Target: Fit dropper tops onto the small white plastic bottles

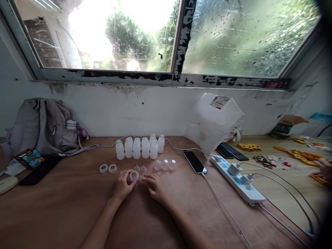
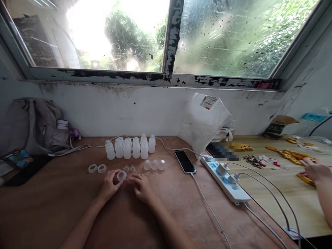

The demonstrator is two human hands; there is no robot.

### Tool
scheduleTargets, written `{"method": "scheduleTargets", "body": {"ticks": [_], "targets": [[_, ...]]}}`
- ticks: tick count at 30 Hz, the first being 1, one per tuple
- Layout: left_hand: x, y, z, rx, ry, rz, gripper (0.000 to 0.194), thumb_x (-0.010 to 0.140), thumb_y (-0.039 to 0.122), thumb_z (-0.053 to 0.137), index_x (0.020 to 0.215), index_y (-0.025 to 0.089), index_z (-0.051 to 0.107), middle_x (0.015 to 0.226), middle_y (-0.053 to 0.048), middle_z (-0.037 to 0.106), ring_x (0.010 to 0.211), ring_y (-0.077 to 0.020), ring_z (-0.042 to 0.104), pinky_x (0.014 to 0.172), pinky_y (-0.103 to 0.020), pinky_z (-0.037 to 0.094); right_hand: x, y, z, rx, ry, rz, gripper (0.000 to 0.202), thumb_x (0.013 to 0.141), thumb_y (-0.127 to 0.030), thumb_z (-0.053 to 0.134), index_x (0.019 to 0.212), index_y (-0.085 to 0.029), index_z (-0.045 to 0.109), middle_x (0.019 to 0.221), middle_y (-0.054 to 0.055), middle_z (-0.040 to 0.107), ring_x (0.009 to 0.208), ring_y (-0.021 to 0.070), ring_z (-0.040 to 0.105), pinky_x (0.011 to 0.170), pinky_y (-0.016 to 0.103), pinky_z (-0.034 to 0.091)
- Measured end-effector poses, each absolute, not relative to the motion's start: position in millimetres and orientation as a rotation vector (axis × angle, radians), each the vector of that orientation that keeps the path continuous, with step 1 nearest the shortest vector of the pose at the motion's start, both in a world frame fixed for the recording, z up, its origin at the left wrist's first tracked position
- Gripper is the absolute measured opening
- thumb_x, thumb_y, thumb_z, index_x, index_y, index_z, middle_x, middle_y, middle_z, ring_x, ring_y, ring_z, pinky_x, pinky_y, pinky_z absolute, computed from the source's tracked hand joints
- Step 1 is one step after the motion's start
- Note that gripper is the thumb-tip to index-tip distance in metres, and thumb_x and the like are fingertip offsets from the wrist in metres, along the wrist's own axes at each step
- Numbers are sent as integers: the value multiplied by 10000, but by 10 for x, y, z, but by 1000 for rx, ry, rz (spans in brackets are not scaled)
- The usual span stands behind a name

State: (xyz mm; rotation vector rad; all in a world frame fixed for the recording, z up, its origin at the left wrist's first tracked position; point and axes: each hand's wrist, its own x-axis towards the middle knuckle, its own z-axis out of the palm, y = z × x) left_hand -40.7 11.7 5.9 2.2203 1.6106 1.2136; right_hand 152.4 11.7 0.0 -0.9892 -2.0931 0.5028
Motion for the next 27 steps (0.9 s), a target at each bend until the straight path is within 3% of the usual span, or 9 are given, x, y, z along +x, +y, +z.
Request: {"method": "scheduleTargets", "body": {"ticks": [4, 11, 21, 25, 27], "targets": [[-329, 87, 90, 2203, 1512, 1349, 298, 730, 356, 553, 980, 199, 509, 905, -58, 577, 839, -198, 534, 759, -338, 440, 1492, 93, 32, -987, -2116, 591, 375, 664, -25, 468, 877, -264, 664, 941, 26, 623, 875, 183, 532, 794, 339, 399], [-79, 71, 113, 2258, 1474, 1345, 320, 716, 375, 560, 987, 206, 528, 916, -63, 591, 852, -213, 545, 767, -352, 430, 1552, 190, 28, -1079, -1649, 711, 290, 660, -50, 417, 726, -177, 669, 832, 53, 608, 751, 151, 560, 631, 243, 441], [-109, 4, 65, 2316, 1604, 902, 319, 633, 385, 619, 907, 227, 580, 928, -43, 587, 909, -235, 494, 777, -365, 383, 1555, 218, 15, -1162, -1629, 710, 264, 649, -83, 417, 728, -165, 655, 755, 41, 607, 614, 127, 531, 551, 228, 423], [-104, 9, 68, 2285, 1587, 919, 416, 632, 399, 625, 1007, 236, 551, 1001, -45, 569, 950, -235, 479, 809, -373, 370, 1551, 228, 6, -1173, -1638, 720, 254, 651, -93, 423, 738, -170, 649, 764, 41, 610, 624, 133, 548, 566, 239, 436], [-104, 20, 79, 2275, 1529, 990, 324, 682, 379, 587, 974, 239, 571, 971, -41, 581, 932, -220, 488, 811, -363, 378, 1551, 230, 2, -1173, -1647, 720, 249, 657, -99, 423, 741, -174, 645, 760, 38, 607, 635, 136, 552, 575, 243, 441]]}}
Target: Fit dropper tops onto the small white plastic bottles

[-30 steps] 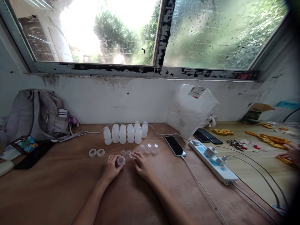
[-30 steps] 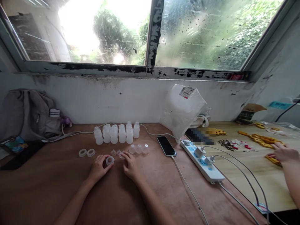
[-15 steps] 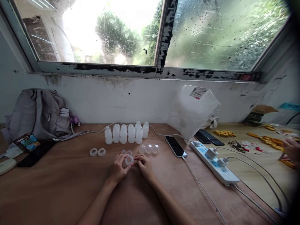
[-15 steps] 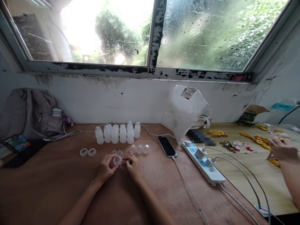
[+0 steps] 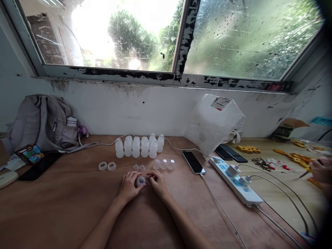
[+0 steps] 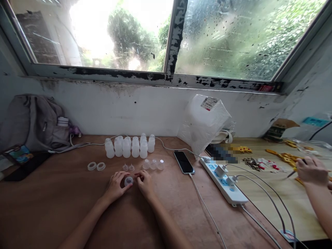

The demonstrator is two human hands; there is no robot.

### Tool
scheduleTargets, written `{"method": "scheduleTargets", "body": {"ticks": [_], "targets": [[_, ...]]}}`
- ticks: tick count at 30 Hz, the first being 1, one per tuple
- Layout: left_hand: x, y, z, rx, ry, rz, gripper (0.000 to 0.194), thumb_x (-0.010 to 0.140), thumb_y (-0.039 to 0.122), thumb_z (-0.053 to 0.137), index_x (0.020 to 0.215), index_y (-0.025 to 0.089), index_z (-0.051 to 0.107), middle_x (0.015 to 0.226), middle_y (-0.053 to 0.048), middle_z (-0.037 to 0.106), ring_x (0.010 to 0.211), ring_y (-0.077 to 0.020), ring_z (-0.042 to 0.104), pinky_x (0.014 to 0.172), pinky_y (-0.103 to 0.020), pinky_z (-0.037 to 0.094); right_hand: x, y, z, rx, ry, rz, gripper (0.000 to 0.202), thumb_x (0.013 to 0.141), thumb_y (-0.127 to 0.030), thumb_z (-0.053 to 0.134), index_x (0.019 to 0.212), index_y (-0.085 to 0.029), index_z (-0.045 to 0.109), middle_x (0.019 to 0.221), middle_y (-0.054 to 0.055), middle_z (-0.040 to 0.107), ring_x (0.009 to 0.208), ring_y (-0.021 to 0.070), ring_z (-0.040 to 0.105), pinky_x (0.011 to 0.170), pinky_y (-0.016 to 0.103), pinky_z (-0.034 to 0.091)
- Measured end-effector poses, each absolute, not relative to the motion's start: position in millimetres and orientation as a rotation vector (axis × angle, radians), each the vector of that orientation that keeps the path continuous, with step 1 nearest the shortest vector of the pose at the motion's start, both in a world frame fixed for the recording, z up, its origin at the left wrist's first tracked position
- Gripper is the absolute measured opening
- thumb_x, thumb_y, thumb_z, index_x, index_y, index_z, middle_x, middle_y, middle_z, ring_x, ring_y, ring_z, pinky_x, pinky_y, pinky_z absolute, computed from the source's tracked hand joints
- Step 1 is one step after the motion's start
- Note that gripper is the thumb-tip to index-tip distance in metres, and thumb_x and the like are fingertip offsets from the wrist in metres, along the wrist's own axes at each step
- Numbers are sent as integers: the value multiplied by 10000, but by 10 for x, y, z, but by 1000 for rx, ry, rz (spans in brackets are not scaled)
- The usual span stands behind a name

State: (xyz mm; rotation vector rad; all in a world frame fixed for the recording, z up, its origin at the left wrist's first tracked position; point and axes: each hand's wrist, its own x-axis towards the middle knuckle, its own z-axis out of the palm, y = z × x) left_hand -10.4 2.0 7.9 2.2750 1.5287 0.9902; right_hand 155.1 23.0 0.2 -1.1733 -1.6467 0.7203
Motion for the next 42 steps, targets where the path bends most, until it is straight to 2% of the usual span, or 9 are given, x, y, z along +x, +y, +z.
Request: {"method": "scheduleTargets", "body": {"ticks": [3, 7, 11, 14, 17, 22, 28, 33, 42], "targets": [[-108, 26, 98, 2208, 1447, 1120, 154, 770, 315, 493, 807, 218, 606, 842, -32, 605, 855, -185, 516, 788, -327, 402, 1548, 217, 8, -1164, -1674, 715, 252, 665, -97, 421, 751, -173, 646, 751, 36, 596, 642, 134, 551, 582, 240, 438], [-108, 13, 114, 1913, 1398, 1222, 202, 801, 335, 439, 771, 188, 573, 748, -19, 608, 711, -147, 553, 669, -266, 442, 1523, 154, 62, -1084, -1747, 750, 273, 675, -90, 447, 850, -180, 636, 762, 26, 587, 647, 123, 539, 593, 231, 434], [-95, 25, 90, 1558, 1284, 1270, 245, 775, 392, 464, 754, 161, 545, 700, -14, 609, 646, -135, 577, 571, -227, 455, 1461, 77, 123, -964, -1759, 918, 244, 733, -161, 489, 951, -185, 597, 850, 28, 608, 715, 130, 554, 629, 233, 444], [-80, 31, 64, 1446, 1266, 1260, 320, 774, 438, 442, 830, 140, 545, 669, -22, 615, 524, -122, 569, 418, -197, 421, 1414, 63, 107, -980, -1675, 1001, 171, 768, -273, 507, 864, -164, 597, 785, 25, 618, 679, 130, 559, 601, 228, 446], [-68, 4, 70, 1405, 1267, 1248, 395, 783, 450, 420, 1011, 142, 517, 670, -25, 630, 438, -106, 544, 321, -172, 358, 1389, 95, 35, -1061, -1549, 1043, 231, 758, -381, 520, 745, -157, 573, 614, 3, 585, 539, 113, 530, 485, 210, 425], [-56, -35, 107, 1551, 1231, 1181, 357, 732, 369, 522, 1002, 139, 570, 845, -77, 663, 607, -150, 616, 468, -212, 478, 1392, 158, -56, -1105, -1414, 1200, 280, 724, -426, 539, 735, -146, 550, 499, -29, 529, 390, 87, 472, 374, 196, 386], [-57, -13, 89, 1665, 1332, 1165, 258, 742, 316, 503, 912, 158, 615, 846, -61, 675, 725, -173, 631, 637, -248, 506, 1409, 144, -24, -980, -1471, 1256, 204, 699, -296, 564, 856, -165, 554, 640, -8, 589, 491, 100, 531, 444, 213, 456], [-57, -29, 93, 1820, 1350, 1170, 259, 717, 217, 516, 967, 199, 582, 913, -38, 654, 824, -166, 607, 764, -269, 477, 1397, 127, -46, -968, -1493, 1201, 198, 701, -209, 528, 896, -176, 529, 734, 10, 596, 571, 109, 550, 462, 204, 470], [-40, -22, 45, 1783, 1418, 1118, 199, 690, 170, 510, 881, 202, 557, 791, -12, 659, 698, -143, 619, 648, -236, 489, 1384, 105, -44, -1021, -1604, 1071, 175, 694, -173, 500, 867, -179, 524, 719, 4, 597, 580, 113, 547, 496, 210, 455]]}}
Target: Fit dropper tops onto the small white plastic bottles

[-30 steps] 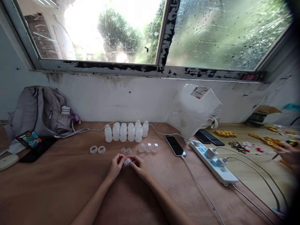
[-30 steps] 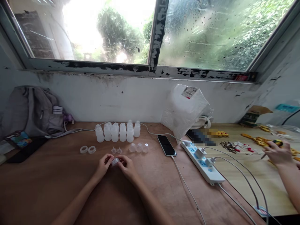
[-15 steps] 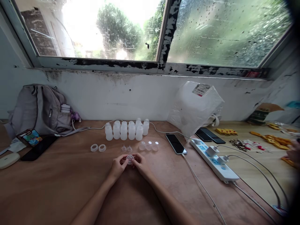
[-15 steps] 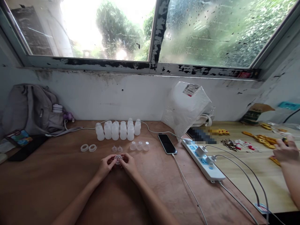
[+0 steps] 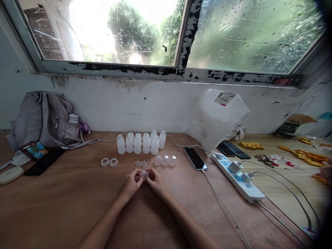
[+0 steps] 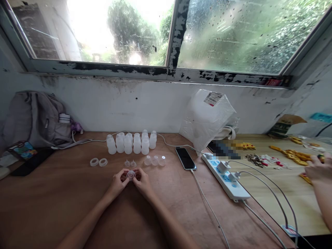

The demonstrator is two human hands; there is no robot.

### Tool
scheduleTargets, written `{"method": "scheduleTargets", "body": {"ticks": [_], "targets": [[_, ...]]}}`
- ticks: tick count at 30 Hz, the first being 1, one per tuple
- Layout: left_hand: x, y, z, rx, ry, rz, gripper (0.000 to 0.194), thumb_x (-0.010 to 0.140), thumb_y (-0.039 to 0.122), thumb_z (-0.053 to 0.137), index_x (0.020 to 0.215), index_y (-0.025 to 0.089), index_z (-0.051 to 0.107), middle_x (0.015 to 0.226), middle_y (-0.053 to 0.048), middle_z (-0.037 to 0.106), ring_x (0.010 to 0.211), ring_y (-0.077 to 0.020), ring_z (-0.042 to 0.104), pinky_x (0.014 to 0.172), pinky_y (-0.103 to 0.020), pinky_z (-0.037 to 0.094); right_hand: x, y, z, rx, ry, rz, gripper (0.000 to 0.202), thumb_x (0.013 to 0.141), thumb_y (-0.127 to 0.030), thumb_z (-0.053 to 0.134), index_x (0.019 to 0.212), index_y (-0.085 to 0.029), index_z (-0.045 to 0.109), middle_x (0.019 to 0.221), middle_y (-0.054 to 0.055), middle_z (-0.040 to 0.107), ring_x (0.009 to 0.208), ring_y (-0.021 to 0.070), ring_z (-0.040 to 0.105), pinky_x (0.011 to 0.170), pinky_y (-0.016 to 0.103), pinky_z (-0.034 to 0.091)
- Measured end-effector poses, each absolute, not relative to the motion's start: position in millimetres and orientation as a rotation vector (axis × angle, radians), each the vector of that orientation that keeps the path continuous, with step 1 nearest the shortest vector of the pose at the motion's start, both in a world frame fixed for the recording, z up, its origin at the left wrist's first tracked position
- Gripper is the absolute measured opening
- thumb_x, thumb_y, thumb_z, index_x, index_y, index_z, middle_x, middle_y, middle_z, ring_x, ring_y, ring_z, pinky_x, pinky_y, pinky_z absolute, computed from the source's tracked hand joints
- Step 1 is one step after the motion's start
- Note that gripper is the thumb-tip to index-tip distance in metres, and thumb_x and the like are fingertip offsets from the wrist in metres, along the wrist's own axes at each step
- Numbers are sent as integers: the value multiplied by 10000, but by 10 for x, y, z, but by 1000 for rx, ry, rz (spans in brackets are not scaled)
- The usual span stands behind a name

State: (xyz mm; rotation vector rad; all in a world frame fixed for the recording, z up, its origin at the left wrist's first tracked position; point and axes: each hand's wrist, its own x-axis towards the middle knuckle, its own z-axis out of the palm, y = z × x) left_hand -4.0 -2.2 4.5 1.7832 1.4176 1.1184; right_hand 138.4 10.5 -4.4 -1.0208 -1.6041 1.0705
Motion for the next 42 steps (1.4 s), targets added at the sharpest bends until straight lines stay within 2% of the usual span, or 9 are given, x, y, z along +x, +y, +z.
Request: {"method": "scheduleTargets", "body": {"ticks": [8, 14, 20, 25, 34, 42], "targets": [[4, -45, 57, 1772, 1451, 1131, 151, 690, 182, 500, 835, 207, 536, 729, 12, 650, 619, -124, 609, 591, -210, 459, 1331, 94, -28, -1079, -1628, 938, 137, 653, -136, 478, 777, -176, 519, 597, -37, 543, 513, 91, 481, 489, 190, 380], [17, -54, 65, 1758, 1459, 1146, 148, 690, 196, 506, 829, 207, 556, 704, 17, 652, 621, -127, 609, 591, -211, 459, 1319, 77, -18, -1097, -1606, 919, 90, 663, -144, 485, 743, -178, 506, 595, -37, 543, 515, 92, 487, 494, 191, 383], [0, -55, 107, 1725, 1417, 1189, 184, 731, 279, 499, 858, 182, 590, 769, -28, 666, 675, -146, 616, 633, -229, 471, 1368, 75, -31, -1105, -1598, 962, 150, 742, -284, 493, 830, -184, 561, 672, 7, 596, 550, 120, 529, 462, 204, 400], [-1, -64, 114, 1739, 1473, 1175, 251, 769, 353, 450, 779, 159, 608, 666, -29, 648, 596, -141, 592, 568, -218, 447, 1369, 80, -46, -1151, -1608, 948, 253, 768, -375, 476, 782, -158, 606, 646, 28, 600, 561, 129, 533, 442, 199, 396], [32, -92, 127, 1739, 1477, 1164, 233, 783, 348, 422, 685, 165, 530, 567, 11, 592, 505, -112, 556, 503, -193, 404, 1332, 80, -49, -1176, -1602, 900, 258, 779, -356, 463, 714, -146, 598, 628, 25, 599, 545, 118, 515, 459, 196, 388], [38, -89, 125, 1735, 1529, 1159, 214, 752, 335, 457, 656, 166, 546, 530, 14, 586, 477, -106, 544, 477, -186, 395, 1329, 87, -53, -1185, -1593, 912, 221, 760, -334, 483, 714, -146, 591, 633, 30, 609, 535, 125, 522, 495, 220, 406]]}}
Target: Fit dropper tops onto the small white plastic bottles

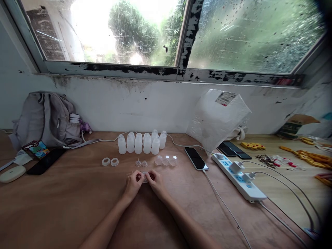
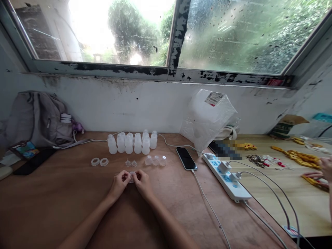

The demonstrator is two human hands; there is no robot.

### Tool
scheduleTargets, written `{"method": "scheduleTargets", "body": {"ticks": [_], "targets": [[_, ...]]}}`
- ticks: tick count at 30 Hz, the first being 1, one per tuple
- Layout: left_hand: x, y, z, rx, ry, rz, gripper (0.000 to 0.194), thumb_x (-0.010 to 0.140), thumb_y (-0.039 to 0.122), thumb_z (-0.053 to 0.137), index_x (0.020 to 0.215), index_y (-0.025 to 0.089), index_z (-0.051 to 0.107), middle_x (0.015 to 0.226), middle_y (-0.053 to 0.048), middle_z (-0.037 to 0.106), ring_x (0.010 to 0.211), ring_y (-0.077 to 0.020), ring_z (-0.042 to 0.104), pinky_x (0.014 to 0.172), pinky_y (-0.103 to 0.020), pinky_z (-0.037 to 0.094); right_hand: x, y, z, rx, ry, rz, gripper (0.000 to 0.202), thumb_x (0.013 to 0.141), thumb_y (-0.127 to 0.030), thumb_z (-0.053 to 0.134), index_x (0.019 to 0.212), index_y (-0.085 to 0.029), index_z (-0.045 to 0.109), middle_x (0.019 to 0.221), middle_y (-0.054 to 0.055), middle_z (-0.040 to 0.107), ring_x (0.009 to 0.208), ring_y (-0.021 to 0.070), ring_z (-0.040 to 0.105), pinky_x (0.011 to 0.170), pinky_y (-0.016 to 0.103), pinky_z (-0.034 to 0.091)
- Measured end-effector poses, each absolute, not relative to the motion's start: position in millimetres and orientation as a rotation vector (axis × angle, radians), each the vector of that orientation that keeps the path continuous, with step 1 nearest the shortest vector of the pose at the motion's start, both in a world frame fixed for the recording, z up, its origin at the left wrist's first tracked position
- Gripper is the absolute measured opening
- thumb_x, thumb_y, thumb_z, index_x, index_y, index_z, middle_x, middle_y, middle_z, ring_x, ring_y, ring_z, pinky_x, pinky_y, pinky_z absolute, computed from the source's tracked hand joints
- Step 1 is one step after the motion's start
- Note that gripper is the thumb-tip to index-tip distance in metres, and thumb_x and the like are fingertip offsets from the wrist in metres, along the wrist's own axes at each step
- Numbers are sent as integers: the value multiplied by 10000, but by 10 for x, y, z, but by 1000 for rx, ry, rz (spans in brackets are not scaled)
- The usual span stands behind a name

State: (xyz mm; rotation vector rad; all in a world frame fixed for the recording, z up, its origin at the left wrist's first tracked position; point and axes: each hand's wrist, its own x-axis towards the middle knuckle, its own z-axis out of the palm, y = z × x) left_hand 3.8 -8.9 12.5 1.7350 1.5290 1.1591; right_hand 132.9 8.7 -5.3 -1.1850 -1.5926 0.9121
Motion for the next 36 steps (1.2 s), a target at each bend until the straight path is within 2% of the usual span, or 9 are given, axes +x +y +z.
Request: {"method": "scheduleTargets", "body": {"ticks": [12, 21, 30, 36], "targets": [[3, -65, 100, 1782, 1559, 1156, 149, 701, 303, 533, 629, 172, 543, 595, -6, 621, 551, -119, 582, 547, -200, 427, 1315, 60, -37, -1157, -1667, 829, 123, 737, -255, 489, 707, -160, 562, 639, 9, 590, 560, 117, 509, 523, 215, 396], [23, -109, 149, 1854, 1527, 1190, 83, 703, 214, 513, 775, 192, 549, 681, 3, 640, 604, -111, 601, 605, -194, 450, 1324, 61, -8, -1119, -1653, 839, 96, 717, -177, 453, 747, -163, 544, 680, 12, 585, 596, 123, 520, 559, 223, 415], [32, -124, 114, 1964, 1616, 1113, 34, 732, 210, 468, 726, 202, 500, 637, 11, 602, 585, -119, 579, 587, -212, 429, 1332, 85, -27, -1091, -1759, 767, 53, 674, -149, 455, 692, -166, 501, 594, -25, 510, 525, 95, 440, 498, 199, 347], [30, -138, 154, 1959, 1587, 1130, 92, 722, 216, 485, 813, 213, 498, 737, -2, 623, 641, -133, 591, 642, -238, 440, 1346, 70, -43, -1072, -1739, 797, 147, 670, -140, 464, 806, -178, 504, 700, -4, 542, 574, 103, 467, 500, 191, 367]]}}
